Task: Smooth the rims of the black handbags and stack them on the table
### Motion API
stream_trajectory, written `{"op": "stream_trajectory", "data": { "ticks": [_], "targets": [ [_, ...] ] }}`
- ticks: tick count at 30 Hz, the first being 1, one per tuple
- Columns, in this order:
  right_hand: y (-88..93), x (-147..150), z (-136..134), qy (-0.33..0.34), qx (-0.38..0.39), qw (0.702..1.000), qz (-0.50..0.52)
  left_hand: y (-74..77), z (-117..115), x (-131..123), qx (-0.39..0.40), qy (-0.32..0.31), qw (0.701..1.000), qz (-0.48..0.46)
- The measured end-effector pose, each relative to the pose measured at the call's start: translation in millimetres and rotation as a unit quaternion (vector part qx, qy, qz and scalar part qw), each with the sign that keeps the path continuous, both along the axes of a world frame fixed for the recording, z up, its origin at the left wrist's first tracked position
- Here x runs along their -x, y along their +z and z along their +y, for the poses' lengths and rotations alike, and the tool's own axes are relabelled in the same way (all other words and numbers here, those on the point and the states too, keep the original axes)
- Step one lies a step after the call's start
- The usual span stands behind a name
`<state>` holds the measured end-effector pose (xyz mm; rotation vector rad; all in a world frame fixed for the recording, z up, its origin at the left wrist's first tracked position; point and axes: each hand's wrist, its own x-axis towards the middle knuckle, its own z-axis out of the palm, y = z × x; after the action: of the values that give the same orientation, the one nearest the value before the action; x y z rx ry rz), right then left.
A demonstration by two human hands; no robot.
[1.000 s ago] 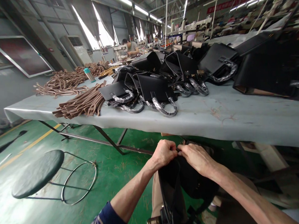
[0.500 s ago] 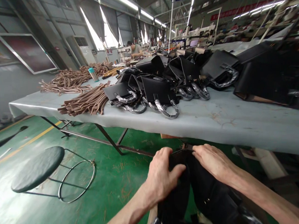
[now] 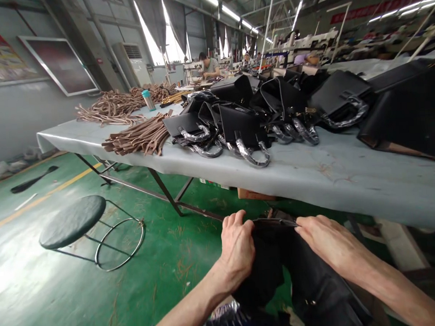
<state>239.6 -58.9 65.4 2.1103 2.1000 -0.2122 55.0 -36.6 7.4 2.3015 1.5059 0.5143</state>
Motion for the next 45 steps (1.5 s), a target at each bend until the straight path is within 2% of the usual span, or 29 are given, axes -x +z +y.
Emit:
{"op": "stream_trajectory", "data": {
  "ticks": [3,7,12,18,23,30,35,39,45],
  "targets": [
    [-2.0,1,1,-0.001,0.006,1.0,0.006,1.3,-8,-6,-0.027,0.003,0.999,-0.031],
    [-6.6,1,2,0.002,-0.009,1.0,0.003,5.5,-15,-16,-0.015,-0.007,0.993,-0.115],
    [-3.9,1,1,-0.008,-0.001,1.0,0.008,7.7,-5,-21,0.008,-0.068,0.989,-0.133],
    [-0.2,2,0,0.001,0.003,1.0,0.007,-1.4,8,-22,0.037,-0.105,0.987,-0.117],
    [-2.4,1,1,-0.002,0.008,1.0,0.019,-3.5,9,-21,0.057,-0.096,0.983,-0.143],
    [-2.0,2,0,0.001,0.013,1.0,0.02,-11.3,18,-26,0.102,-0.038,0.977,-0.185],
    [-3.1,1,-1,0.028,-0.006,0.999,0.04,-20.9,25,-29,0.102,-0.006,0.983,-0.151],
    [-4.2,-5,-2,0.041,-0.022,0.997,0.067,-20.8,28,-31,0.08,-0.016,0.991,-0.105],
    [-6.7,-11,1,0.032,0.01,0.994,0.104,-17.9,30,-34,0.04,-0.041,0.994,-0.09]
  ]
}}
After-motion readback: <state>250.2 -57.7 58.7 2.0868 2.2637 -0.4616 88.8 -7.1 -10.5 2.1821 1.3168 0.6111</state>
